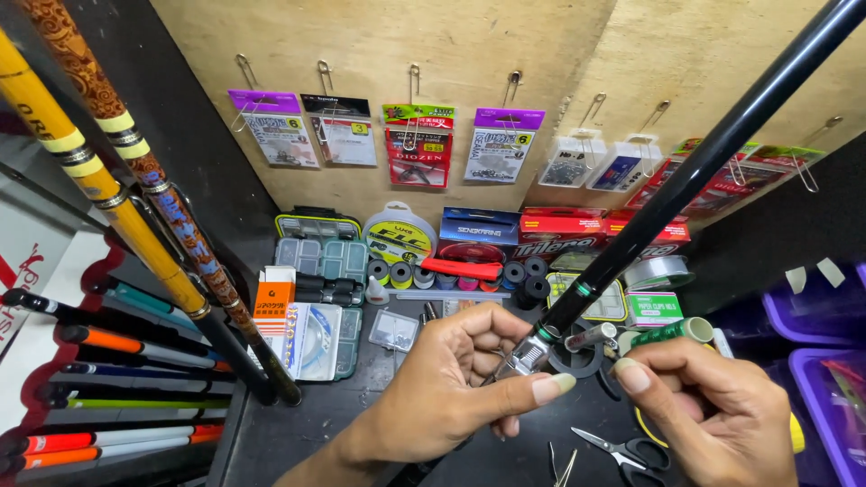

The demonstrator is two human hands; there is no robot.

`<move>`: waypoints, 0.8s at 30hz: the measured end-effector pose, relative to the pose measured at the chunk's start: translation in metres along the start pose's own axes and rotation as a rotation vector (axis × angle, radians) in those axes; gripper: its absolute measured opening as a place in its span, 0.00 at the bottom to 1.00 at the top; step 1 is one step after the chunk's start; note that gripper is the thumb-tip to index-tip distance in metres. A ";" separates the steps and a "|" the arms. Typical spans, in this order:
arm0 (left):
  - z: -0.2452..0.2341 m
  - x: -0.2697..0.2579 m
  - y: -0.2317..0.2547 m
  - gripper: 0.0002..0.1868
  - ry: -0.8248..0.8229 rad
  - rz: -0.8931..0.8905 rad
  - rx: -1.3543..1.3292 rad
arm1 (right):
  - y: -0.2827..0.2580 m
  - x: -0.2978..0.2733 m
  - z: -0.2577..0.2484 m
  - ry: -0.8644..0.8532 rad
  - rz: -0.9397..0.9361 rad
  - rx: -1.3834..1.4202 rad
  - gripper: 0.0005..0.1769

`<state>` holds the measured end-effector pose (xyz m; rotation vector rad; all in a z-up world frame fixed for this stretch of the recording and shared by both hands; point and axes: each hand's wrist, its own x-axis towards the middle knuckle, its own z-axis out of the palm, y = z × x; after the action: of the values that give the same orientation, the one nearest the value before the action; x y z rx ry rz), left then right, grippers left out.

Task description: The person wraps a green thread around the black handle of a fishing rod. They use their fingers to guide the thread and a small metal tool to tighten the coils. The person cuts the thread and secures the end to finish the wrapping.

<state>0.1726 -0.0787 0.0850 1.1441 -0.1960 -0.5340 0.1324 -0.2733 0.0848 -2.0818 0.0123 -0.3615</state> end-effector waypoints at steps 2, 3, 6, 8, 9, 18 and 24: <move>0.000 -0.001 0.001 0.18 0.019 -0.016 0.018 | 0.000 0.000 0.000 0.005 0.008 -0.015 0.08; 0.000 -0.001 0.002 0.14 -0.028 0.003 0.026 | 0.000 0.001 0.000 0.000 -0.001 -0.004 0.08; 0.001 -0.003 0.002 0.10 -0.096 0.040 0.015 | -0.001 0.001 0.000 -0.004 -0.015 -0.003 0.08; 0.002 -0.004 0.002 0.09 -0.117 0.057 -0.003 | -0.001 0.001 -0.001 -0.001 -0.019 -0.012 0.08; 0.002 -0.005 0.003 0.10 -0.113 0.095 0.007 | -0.001 0.000 -0.001 0.000 -0.015 -0.006 0.08; 0.008 -0.002 0.000 0.20 0.037 0.065 -0.015 | -0.006 -0.002 0.000 0.015 -0.020 -0.031 0.09; 0.004 0.000 -0.007 0.18 0.056 0.164 -0.097 | -0.007 -0.001 0.000 0.004 -0.033 -0.046 0.08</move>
<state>0.1690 -0.0842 0.0804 1.0364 -0.2117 -0.3621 0.1300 -0.2694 0.0906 -2.1284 -0.0113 -0.3884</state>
